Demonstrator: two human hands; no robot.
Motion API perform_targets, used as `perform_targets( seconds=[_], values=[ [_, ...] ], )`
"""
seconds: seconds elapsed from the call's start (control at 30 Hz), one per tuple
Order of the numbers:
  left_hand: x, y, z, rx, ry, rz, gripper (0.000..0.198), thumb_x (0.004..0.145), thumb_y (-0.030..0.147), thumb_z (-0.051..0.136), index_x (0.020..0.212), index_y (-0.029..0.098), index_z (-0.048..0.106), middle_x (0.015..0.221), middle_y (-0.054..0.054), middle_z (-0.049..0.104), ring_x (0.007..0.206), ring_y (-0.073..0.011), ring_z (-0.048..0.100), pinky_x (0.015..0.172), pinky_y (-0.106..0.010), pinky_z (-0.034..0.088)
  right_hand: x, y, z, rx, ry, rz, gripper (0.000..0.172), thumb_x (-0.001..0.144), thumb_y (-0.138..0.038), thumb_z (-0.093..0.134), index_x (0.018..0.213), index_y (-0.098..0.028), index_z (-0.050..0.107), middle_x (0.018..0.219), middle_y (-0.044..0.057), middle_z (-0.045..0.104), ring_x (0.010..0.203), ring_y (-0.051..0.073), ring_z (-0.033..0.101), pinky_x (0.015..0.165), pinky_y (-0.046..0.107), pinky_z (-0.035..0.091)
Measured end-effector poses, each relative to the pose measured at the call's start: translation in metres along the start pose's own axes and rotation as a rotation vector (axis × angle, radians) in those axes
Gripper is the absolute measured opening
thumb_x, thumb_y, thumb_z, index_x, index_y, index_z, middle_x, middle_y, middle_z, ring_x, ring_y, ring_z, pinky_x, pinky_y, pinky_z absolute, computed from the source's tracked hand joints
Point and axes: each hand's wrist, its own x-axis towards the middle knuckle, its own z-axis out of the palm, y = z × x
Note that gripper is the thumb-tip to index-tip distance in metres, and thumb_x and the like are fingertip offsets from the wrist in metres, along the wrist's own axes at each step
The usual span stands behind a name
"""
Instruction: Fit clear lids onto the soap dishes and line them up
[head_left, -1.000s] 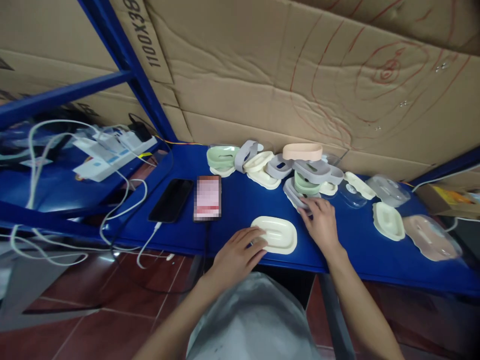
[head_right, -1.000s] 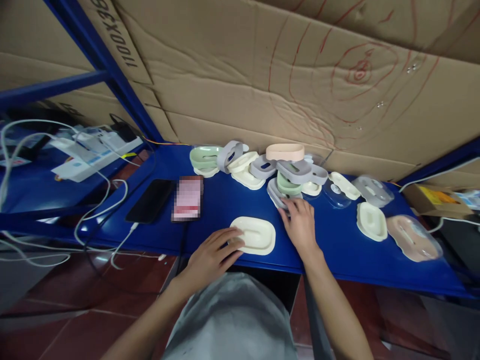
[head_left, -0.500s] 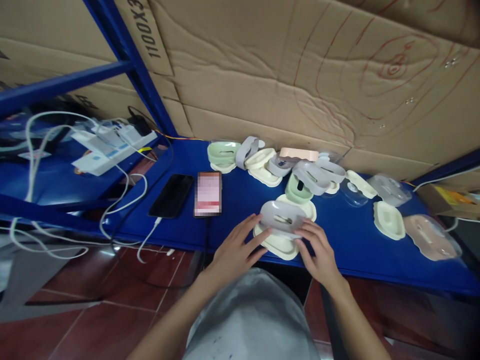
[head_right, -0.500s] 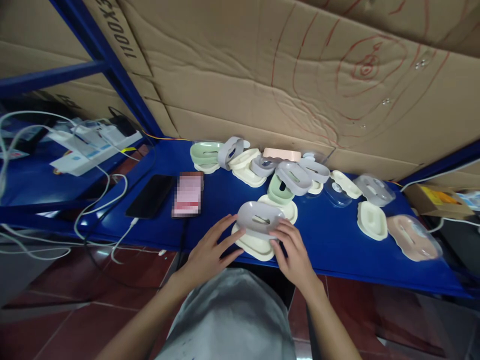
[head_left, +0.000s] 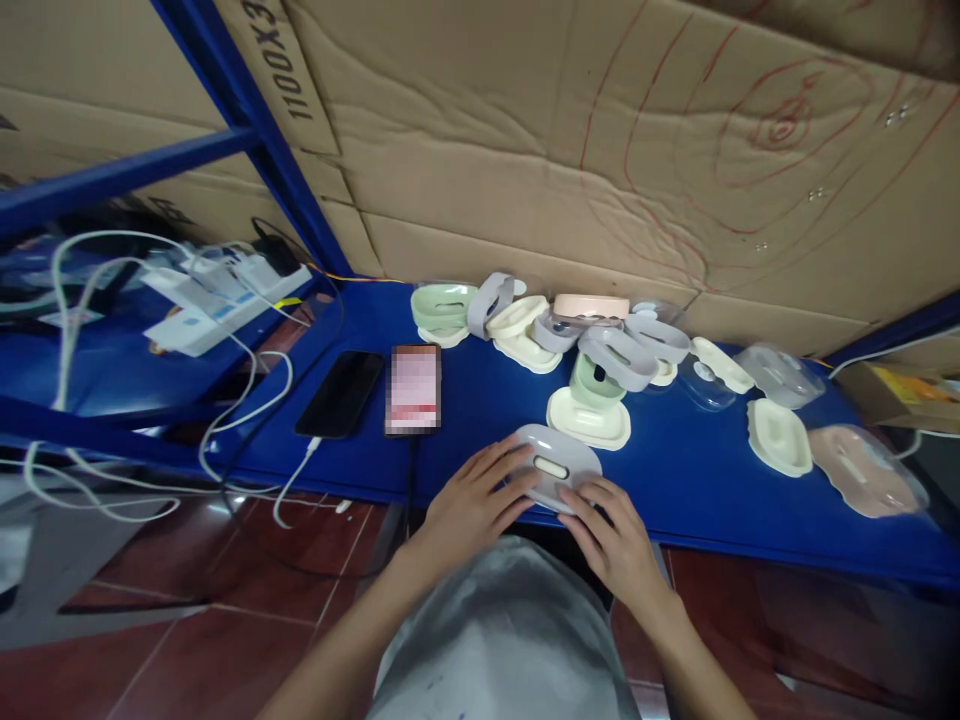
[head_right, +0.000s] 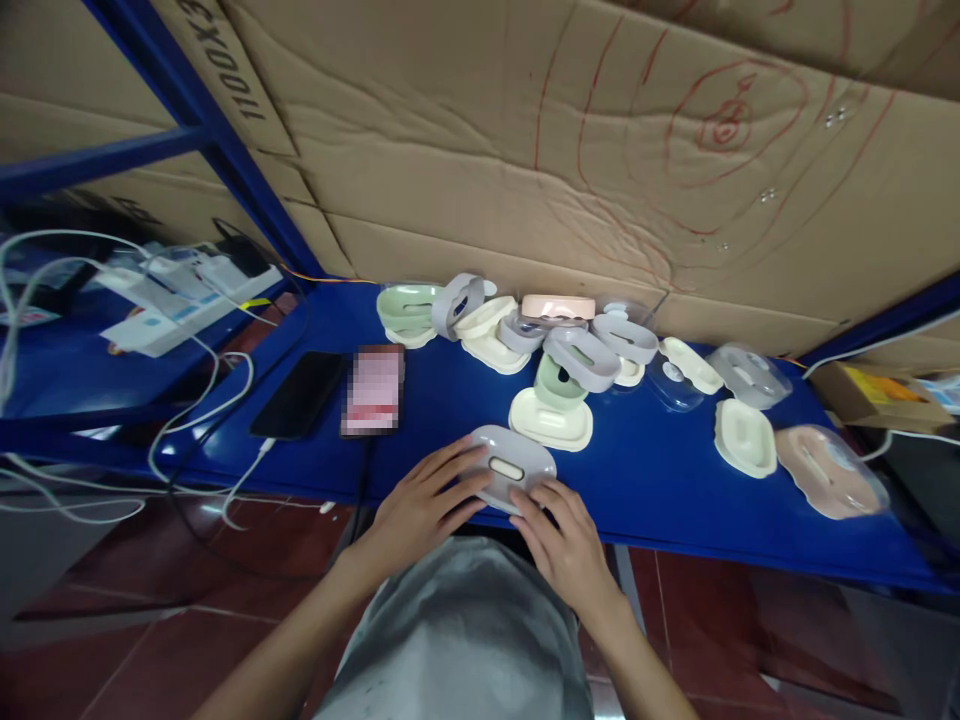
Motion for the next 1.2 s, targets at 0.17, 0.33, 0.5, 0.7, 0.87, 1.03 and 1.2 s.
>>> perform_targets(
  seconds=[0.17, 0.33, 0.5, 0.7, 0.87, 1.03, 1.2],
  values=[
    [-0.002, -0.001, 0.001, -0.022, -0.019, -0.028, 0.028, 0.109, 0.028, 0.058, 0.134, 0.025, 0.068, 0.149, -0.004, 0.065, 0.153, -0.0274, 0.048, 0.119, -0.048, 0.054, 0.032, 0.032, -0.033, 0.018, -0.075, -0.029, 0.037, 0.104, -0.028, 0.064, 0.141, -0.028, 0.067, 0.128, 0.008, 0.073, 0.125, 0.026, 0.067, 0.106, 0.047, 0.053],
    [-0.001, -0.001, 0.002, -0.015, -0.024, -0.026, 0.027, 0.108, 0.027, 0.060, 0.134, 0.025, 0.068, 0.151, -0.003, 0.064, 0.153, -0.0278, 0.048, 0.117, -0.049, 0.054, 0.125, 0.106, -0.059, -0.105, 0.136, 0.202, 0.034, 0.107, -0.041, 0.055, 0.134, -0.025, 0.069, 0.136, 0.011, 0.072, 0.132, 0.029, 0.064, 0.112, 0.050, 0.048],
    [0.000, 0.000, 0.001, -0.005, -0.019, -0.030, 0.026, 0.108, 0.028, 0.060, 0.132, 0.025, 0.069, 0.149, -0.005, 0.066, 0.149, -0.0289, 0.052, 0.114, -0.048, 0.056, 0.199, 0.151, -0.033, -0.186, -0.002, 0.490, 0.067, 0.092, -0.064, 0.067, 0.142, -0.020, 0.065, 0.142, 0.019, 0.067, 0.129, 0.041, 0.064, 0.110, 0.064, 0.045],
    [0.001, 0.001, 0.000, 0.014, -0.003, -0.033, 0.027, 0.107, 0.029, 0.061, 0.132, 0.023, 0.069, 0.147, -0.006, 0.067, 0.147, -0.0298, 0.054, 0.110, -0.049, 0.057, 0.209, 0.154, -0.010, -0.080, 0.078, 0.381, 0.048, 0.094, -0.051, 0.072, 0.130, -0.020, 0.076, 0.142, 0.016, 0.069, 0.129, 0.033, 0.067, 0.114, 0.053, 0.050],
    [0.001, 0.002, -0.001, -0.012, 0.024, -0.034, 0.026, 0.107, 0.030, 0.062, 0.131, 0.023, 0.068, 0.145, -0.007, 0.069, 0.145, -0.0302, 0.056, 0.110, -0.048, 0.057, 0.176, 0.116, -0.031, -0.103, 0.286, 0.222, 0.035, 0.097, -0.042, 0.075, 0.122, -0.019, 0.080, 0.131, 0.013, 0.076, 0.124, 0.030, 0.072, 0.112, 0.049, 0.056],
    [-0.003, 0.004, -0.001, -0.044, 0.084, -0.088, 0.042, 0.103, 0.037, 0.070, 0.142, 0.024, 0.061, 0.143, -0.012, 0.067, 0.133, -0.0311, 0.063, 0.105, -0.049, 0.060, 0.098, 0.047, -0.040, -0.088, 0.399, 0.128, 0.043, 0.093, -0.026, 0.080, 0.136, -0.025, 0.073, 0.138, 0.010, 0.072, 0.131, 0.030, 0.069, 0.115, 0.049, 0.056],
    [-0.010, 0.002, 0.002, -0.184, 0.167, -0.193, 0.067, 0.097, 0.043, 0.077, 0.156, 0.032, 0.047, 0.161, -0.014, 0.046, 0.142, -0.0329, 0.057, 0.109, -0.049, 0.060, 0.031, 0.002, -0.015, 0.053, 0.355, 0.143, 0.057, 0.090, -0.013, 0.081, 0.144, -0.027, 0.067, 0.139, 0.010, 0.070, 0.133, 0.032, 0.067, 0.112, 0.052, 0.059]
  ],
)
